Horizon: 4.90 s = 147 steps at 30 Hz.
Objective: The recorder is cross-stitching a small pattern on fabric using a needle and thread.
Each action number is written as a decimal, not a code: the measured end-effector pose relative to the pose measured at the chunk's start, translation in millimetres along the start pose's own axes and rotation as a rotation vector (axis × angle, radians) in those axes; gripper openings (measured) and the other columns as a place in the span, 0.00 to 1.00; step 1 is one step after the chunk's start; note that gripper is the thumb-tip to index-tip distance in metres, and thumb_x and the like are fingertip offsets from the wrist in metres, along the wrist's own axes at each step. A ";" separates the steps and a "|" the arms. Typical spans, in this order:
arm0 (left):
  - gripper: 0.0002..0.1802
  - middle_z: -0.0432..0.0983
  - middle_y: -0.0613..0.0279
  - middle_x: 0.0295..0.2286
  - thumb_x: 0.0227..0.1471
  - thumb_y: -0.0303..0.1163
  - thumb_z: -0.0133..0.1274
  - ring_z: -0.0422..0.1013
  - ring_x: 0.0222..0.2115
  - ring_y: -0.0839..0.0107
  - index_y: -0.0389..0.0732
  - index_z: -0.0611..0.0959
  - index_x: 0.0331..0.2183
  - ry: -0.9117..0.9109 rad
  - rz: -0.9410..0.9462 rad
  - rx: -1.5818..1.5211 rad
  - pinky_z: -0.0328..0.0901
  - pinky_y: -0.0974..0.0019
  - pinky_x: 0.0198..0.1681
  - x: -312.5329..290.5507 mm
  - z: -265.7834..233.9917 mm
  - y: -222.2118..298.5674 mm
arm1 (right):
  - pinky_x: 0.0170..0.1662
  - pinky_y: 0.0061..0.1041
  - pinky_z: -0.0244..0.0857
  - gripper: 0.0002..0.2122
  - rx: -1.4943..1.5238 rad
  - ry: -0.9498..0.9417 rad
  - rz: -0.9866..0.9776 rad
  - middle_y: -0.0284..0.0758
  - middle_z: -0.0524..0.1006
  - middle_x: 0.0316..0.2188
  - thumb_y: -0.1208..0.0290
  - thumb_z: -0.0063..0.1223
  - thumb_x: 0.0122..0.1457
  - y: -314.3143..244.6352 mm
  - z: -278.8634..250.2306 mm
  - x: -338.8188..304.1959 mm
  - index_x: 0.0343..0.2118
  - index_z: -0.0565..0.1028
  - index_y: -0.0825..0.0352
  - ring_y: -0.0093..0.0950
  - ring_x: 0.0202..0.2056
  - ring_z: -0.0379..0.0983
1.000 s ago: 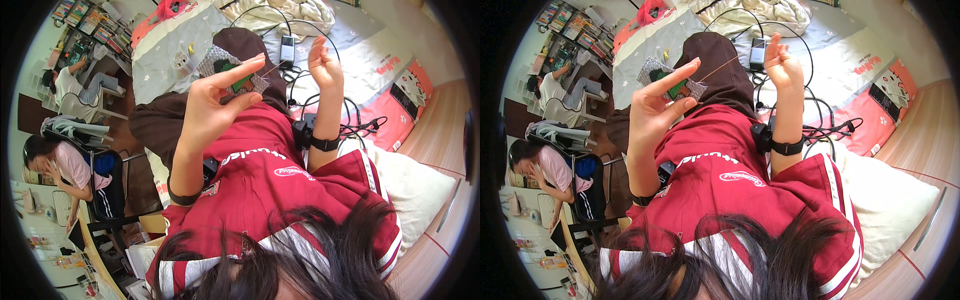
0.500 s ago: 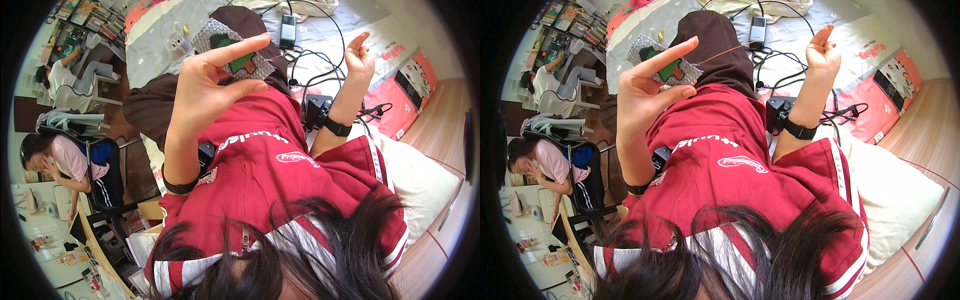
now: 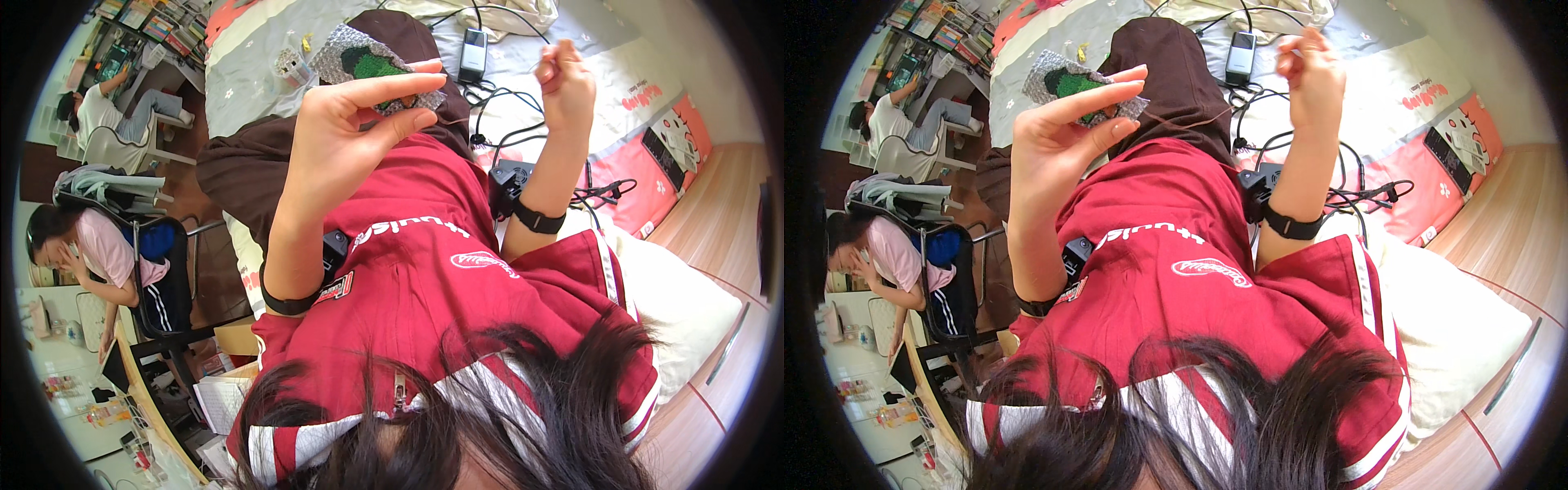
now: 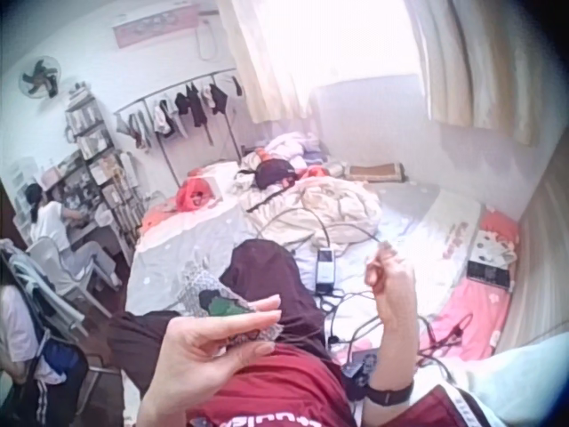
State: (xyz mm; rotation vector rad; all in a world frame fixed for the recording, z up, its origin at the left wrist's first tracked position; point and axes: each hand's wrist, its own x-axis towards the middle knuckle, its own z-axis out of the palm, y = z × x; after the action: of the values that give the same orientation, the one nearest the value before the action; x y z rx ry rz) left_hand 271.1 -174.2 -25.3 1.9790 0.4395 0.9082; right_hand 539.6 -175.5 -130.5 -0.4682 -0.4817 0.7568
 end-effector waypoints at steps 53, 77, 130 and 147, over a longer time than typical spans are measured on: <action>0.22 0.68 0.50 0.41 0.37 0.12 0.51 0.65 0.41 0.70 0.29 0.72 0.40 0.035 -0.002 -0.131 0.65 0.73 0.40 -4.3 -1.9 11.0 | 0.26 0.15 0.63 0.07 -0.469 -0.667 0.117 0.33 0.72 0.21 0.89 0.43 0.47 1.9 109.4 -92.5 0.31 0.69 0.74 0.18 0.22 0.68; 0.23 0.68 0.50 0.41 0.36 0.12 0.51 0.65 0.42 0.69 0.29 0.72 0.40 0.005 0.027 -0.092 0.63 0.72 0.42 -3.4 -2.2 14.0 | 0.26 0.16 0.64 0.09 -0.460 -0.668 0.045 0.35 0.72 0.20 0.91 0.40 0.46 4.6 107.9 -91.3 0.30 0.68 0.75 0.19 0.22 0.69; 0.22 0.70 0.53 0.39 0.36 0.10 0.51 0.68 0.37 0.71 0.28 0.73 0.39 0.016 0.045 0.038 0.67 0.73 0.38 -5.2 0.6 8.5 | 0.24 0.14 0.63 0.09 -0.629 -0.701 -0.232 0.33 0.68 0.19 0.93 0.41 0.41 4.7 105.9 -88.9 0.25 0.71 0.76 0.20 0.22 0.69; 0.23 0.70 0.54 0.39 0.36 0.13 0.53 0.68 0.35 0.76 0.29 0.72 0.41 0.042 0.023 0.009 0.66 0.76 0.36 -5.9 0.7 12.1 | 0.28 0.17 0.66 0.07 -0.366 -0.700 0.084 0.34 0.71 0.23 0.90 0.43 0.46 5.8 102.5 -90.8 0.30 0.68 0.76 0.21 0.26 0.70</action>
State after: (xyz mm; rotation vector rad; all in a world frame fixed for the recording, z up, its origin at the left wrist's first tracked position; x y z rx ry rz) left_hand 267.1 -184.7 -18.0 1.9799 0.4461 0.9654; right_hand 421.2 -215.7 -74.4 -0.5592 -1.2747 0.9128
